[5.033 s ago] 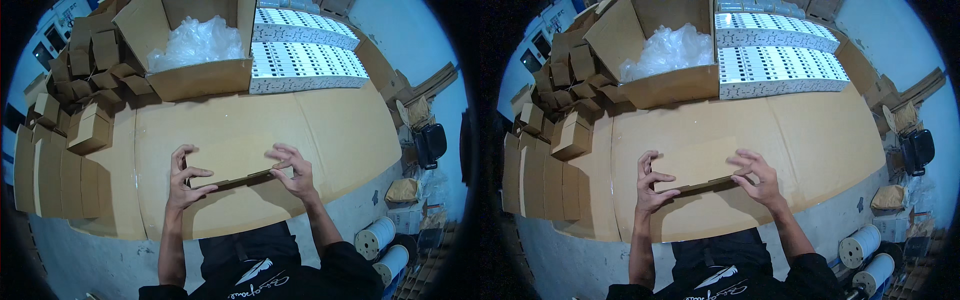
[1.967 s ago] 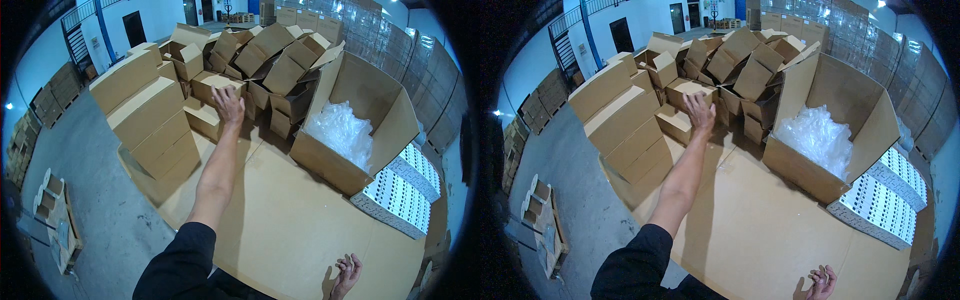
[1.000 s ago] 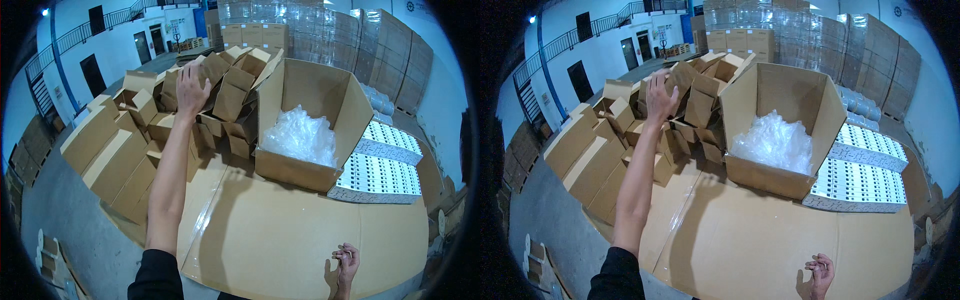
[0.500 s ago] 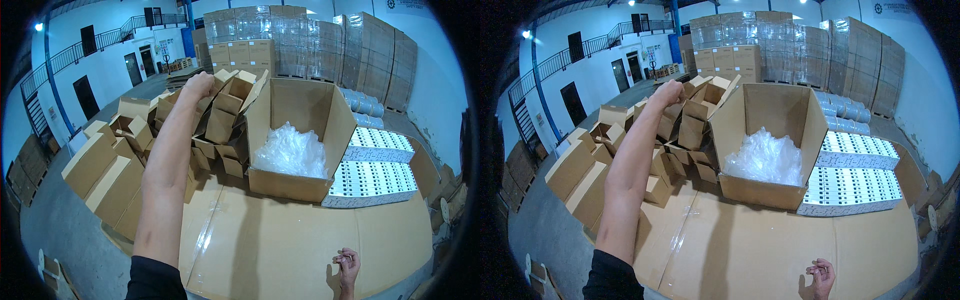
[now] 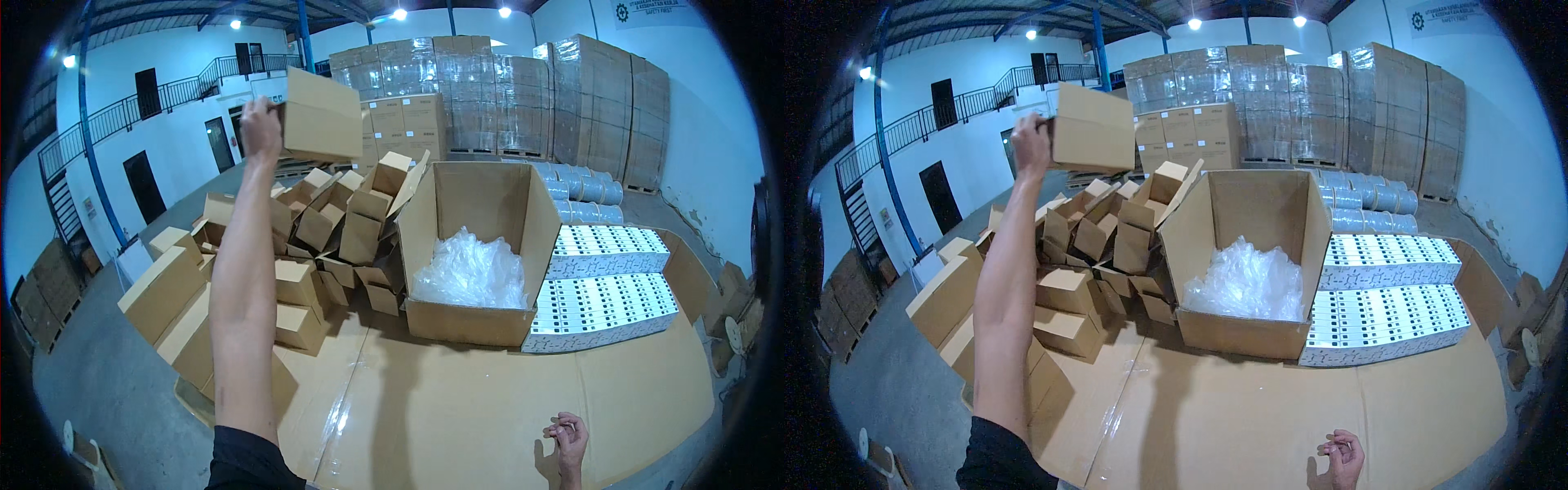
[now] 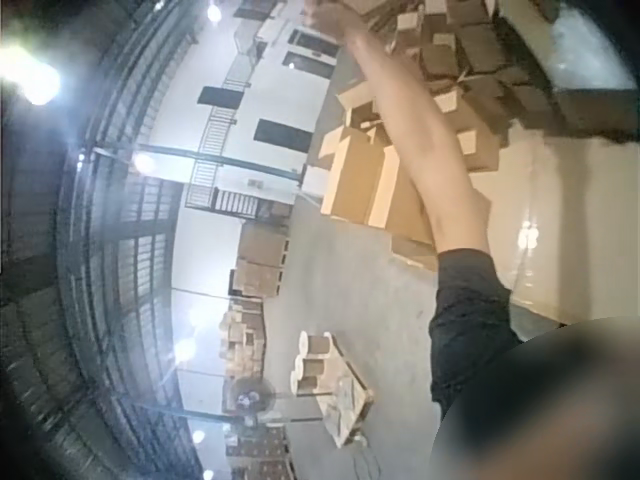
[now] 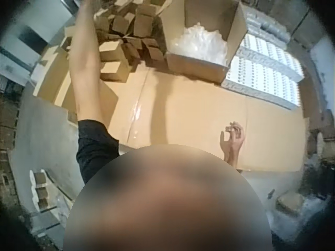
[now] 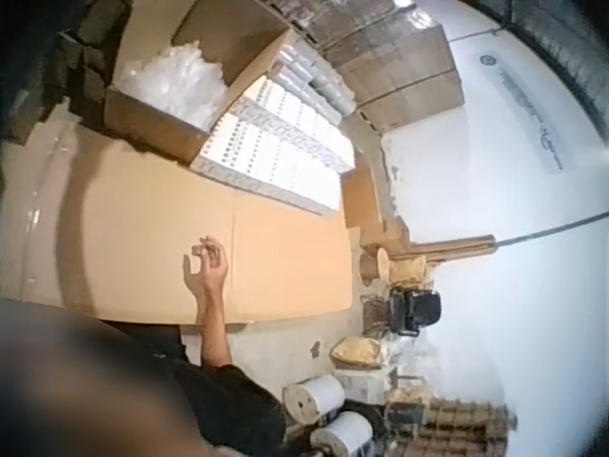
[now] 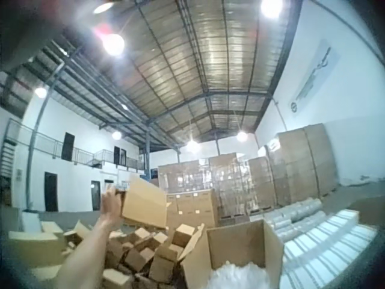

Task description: Pack small white electronic devices or boxes into clear plastic bags and then into cardboard boxes.

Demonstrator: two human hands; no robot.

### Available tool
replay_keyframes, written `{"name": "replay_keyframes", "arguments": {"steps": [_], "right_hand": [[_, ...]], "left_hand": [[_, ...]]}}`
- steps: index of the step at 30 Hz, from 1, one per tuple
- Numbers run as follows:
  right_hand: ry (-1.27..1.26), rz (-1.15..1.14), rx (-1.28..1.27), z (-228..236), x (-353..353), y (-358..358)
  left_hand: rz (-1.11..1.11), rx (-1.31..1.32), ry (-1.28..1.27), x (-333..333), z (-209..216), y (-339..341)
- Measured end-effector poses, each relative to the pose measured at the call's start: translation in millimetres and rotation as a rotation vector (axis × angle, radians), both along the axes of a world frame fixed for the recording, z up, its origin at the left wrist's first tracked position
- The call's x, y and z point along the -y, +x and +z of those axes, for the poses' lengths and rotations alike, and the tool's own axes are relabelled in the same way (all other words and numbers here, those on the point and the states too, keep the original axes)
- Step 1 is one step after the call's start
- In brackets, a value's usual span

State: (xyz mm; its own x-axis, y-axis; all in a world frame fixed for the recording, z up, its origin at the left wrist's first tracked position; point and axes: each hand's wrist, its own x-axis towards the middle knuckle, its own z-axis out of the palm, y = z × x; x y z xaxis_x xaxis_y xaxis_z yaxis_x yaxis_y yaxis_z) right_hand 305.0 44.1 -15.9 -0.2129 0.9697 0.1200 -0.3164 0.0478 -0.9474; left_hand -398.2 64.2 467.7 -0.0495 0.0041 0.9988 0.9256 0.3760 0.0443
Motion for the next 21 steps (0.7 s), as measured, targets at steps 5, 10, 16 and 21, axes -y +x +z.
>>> {"name": "replay_keyframes", "arguments": {"steps": [5, 10, 16, 21], "right_hand": [[0.049, -0.019, 0.050, -0.8, 1.2, -0.3], [0.033, 0.069, 0.098, 10.5, 7.9, -14.5], [0.061, 0.331, 0.043, 91.3, 35.6, -69.2], [0.237, 0.455, 0.050, 143.8, 37.8, -129.5]], "left_hand": [[-0.112, -0.152, 0.304, 61.3, 46.0, 26.4], [-0.434, -0.058, 0.485, 128.6, 22.2, 51.5], [-0.938, 0.427, 0.363, 149.6, -131.0, 106.6], [-1.319, 0.730, 0.201, 145.1, -296.5, 164.7]]}}
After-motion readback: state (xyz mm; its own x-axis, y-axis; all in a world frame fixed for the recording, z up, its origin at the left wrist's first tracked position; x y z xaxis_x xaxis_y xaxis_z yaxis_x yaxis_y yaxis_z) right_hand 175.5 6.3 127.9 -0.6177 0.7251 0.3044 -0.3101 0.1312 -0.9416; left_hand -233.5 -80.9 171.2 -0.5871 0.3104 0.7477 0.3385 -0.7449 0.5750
